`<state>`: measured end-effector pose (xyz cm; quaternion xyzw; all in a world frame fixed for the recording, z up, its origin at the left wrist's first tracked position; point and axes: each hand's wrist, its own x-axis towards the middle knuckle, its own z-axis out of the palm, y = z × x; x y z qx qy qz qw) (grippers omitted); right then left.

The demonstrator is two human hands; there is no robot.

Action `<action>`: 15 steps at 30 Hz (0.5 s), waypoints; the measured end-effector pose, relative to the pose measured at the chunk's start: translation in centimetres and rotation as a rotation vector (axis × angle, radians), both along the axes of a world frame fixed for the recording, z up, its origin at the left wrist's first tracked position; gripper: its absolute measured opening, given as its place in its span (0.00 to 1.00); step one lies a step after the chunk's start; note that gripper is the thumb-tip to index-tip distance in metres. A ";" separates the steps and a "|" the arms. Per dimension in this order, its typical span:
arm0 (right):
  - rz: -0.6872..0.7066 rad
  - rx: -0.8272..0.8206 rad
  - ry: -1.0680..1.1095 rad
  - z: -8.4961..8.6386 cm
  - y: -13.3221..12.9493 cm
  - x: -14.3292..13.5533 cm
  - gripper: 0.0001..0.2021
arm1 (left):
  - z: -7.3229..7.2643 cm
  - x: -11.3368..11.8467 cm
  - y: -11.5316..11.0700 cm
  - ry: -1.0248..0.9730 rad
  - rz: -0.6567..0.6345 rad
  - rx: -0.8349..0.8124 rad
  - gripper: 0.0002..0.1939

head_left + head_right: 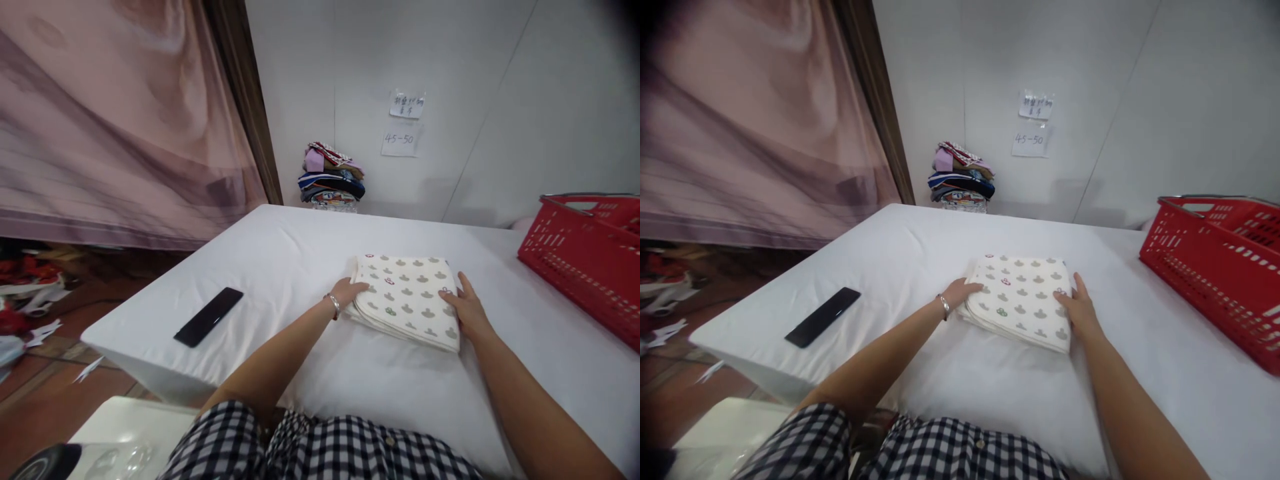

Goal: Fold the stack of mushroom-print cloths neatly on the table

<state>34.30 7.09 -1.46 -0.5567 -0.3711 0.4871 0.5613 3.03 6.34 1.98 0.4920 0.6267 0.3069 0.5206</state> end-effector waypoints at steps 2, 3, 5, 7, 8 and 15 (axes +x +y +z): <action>0.026 -0.046 -0.043 -0.4 0.6 -0.1 0.49 | -0.1 -0.5 -1.0 0.103 -0.023 0.002 0.25; 0.033 -0.067 -0.068 -0.6 0.8 -0.1 0.48 | -0.2 -0.7 -1.4 0.135 -0.039 -0.024 0.26; 0.033 -0.092 -0.114 -0.9 1.2 0.1 0.46 | -0.3 -0.9 -1.8 0.162 -0.049 -0.076 0.27; 0.028 -0.099 -0.139 -1.1 1.4 0.3 0.43 | -0.5 -1.0 -1.9 0.171 -0.032 -0.093 0.29; 0.028 -0.102 -0.147 -1.2 1.4 0.3 0.42 | -0.5 -1.0 -1.9 0.166 -0.026 -0.093 0.29; 0.054 -0.031 -0.188 0.7 2.4 0.2 0.43 | -1.3 0.1 -2.0 0.088 0.073 0.023 0.29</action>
